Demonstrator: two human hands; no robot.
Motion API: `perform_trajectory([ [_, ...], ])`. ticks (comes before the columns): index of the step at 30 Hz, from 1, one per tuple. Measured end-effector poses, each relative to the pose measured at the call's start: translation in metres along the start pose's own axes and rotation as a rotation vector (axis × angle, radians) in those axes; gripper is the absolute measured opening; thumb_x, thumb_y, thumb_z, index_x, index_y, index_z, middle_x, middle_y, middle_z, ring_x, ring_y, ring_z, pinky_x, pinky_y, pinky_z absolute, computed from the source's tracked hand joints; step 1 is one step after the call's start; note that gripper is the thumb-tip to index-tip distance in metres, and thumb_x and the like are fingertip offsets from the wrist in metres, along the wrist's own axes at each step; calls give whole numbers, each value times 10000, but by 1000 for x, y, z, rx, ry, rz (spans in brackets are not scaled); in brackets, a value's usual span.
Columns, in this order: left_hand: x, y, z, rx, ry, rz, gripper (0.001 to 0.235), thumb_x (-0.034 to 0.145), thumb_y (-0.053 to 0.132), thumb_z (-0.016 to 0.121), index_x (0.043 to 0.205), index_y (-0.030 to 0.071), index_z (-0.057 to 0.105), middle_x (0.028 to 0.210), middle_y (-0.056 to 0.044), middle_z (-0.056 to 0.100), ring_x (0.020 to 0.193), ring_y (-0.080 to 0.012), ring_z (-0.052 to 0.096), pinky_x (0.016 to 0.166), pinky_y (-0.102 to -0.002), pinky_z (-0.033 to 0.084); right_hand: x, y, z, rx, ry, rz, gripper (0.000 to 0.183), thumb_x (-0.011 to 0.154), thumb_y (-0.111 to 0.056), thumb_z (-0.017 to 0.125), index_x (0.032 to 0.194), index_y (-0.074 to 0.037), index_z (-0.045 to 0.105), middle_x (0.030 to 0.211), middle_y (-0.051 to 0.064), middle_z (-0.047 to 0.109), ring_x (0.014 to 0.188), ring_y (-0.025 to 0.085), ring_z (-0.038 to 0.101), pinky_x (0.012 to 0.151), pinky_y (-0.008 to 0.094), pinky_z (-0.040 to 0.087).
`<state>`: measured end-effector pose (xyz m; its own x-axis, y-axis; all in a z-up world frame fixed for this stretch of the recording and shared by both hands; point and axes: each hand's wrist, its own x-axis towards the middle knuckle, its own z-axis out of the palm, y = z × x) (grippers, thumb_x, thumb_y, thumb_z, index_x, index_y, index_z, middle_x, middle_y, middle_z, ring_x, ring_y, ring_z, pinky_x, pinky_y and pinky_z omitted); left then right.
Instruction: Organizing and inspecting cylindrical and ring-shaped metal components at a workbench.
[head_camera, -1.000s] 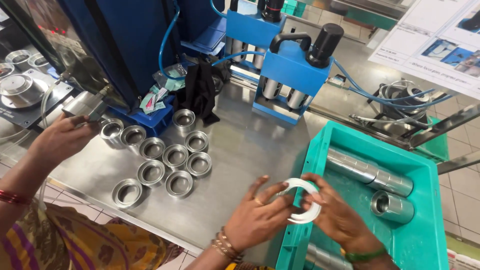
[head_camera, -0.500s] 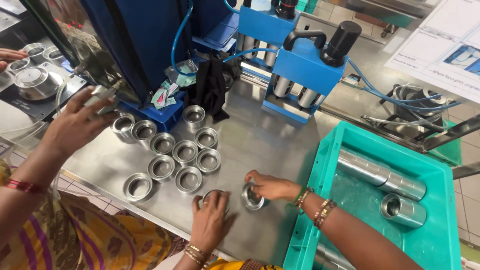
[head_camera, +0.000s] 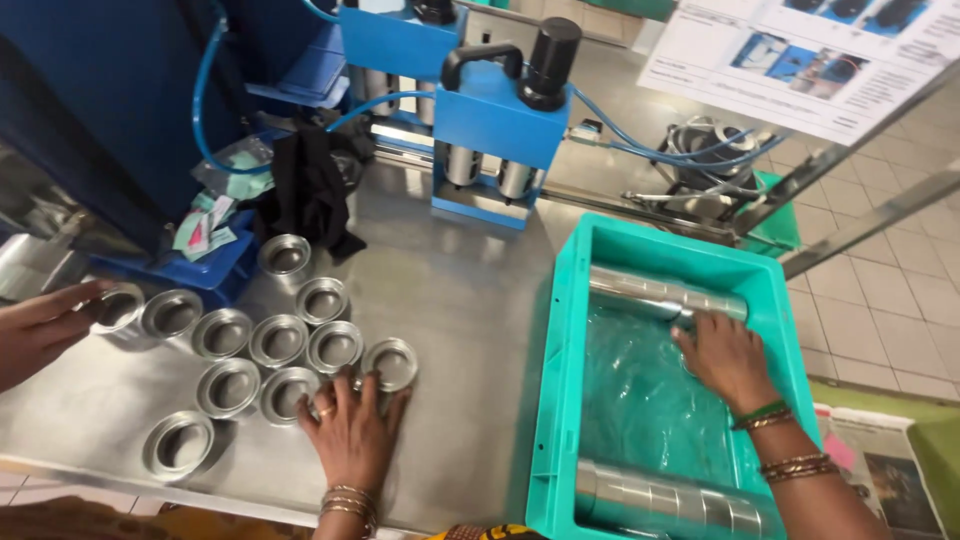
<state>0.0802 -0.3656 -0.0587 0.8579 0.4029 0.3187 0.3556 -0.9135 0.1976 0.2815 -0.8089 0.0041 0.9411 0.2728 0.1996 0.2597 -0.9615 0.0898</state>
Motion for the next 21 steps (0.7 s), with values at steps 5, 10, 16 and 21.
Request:
perform_trajectory([
  [5, 12, -1, 3, 60, -45, -51, 524, 865, 626, 628, 1157, 197, 692, 1270, -60, 591, 1233, -301, 531, 1168, -596, 260, -61, 33, 25, -139, 35, -75, 745, 852, -501, 630, 1375, 22, 539, 1406, 224, 550, 1313, 411, 473, 1002, 544, 439],
  [10, 14, 0, -9, -39, 20, -16, 465, 844, 539, 661, 1119, 166, 704, 1251, -79, 589, 1207, -318, 519, 1169, -604, 246, -83, 46, 42, -161, -13, 17, 729, 795, -532, 692, 1302, -18, 599, 1250, 301, 613, 1161, 434, 588, 997, 501, 485],
  [16, 7, 15, -37, -306, 156, 137, 298, 847, 336, 710, 1065, 134, 696, 1217, -102, 584, 1206, -331, 525, 1132, -593, 275, -91, 49, 43, -182, -243, 109, 563, 776, -520, 747, 1181, -141, 653, 979, 182, 709, 954, 386, 667, 944, 483, 508],
  [21, 2, 32, -49, -407, 170, 220, 257, 822, 279, 743, 1030, 133, 704, 1191, -106, 587, 1160, -350, 504, 1093, -588, 302, -108, 28, 5, -180, -390, 95, 462, 754, -453, 773, 1138, -219, 665, 1026, 183, 689, 971, 410, 652, 957, 487, 507],
])
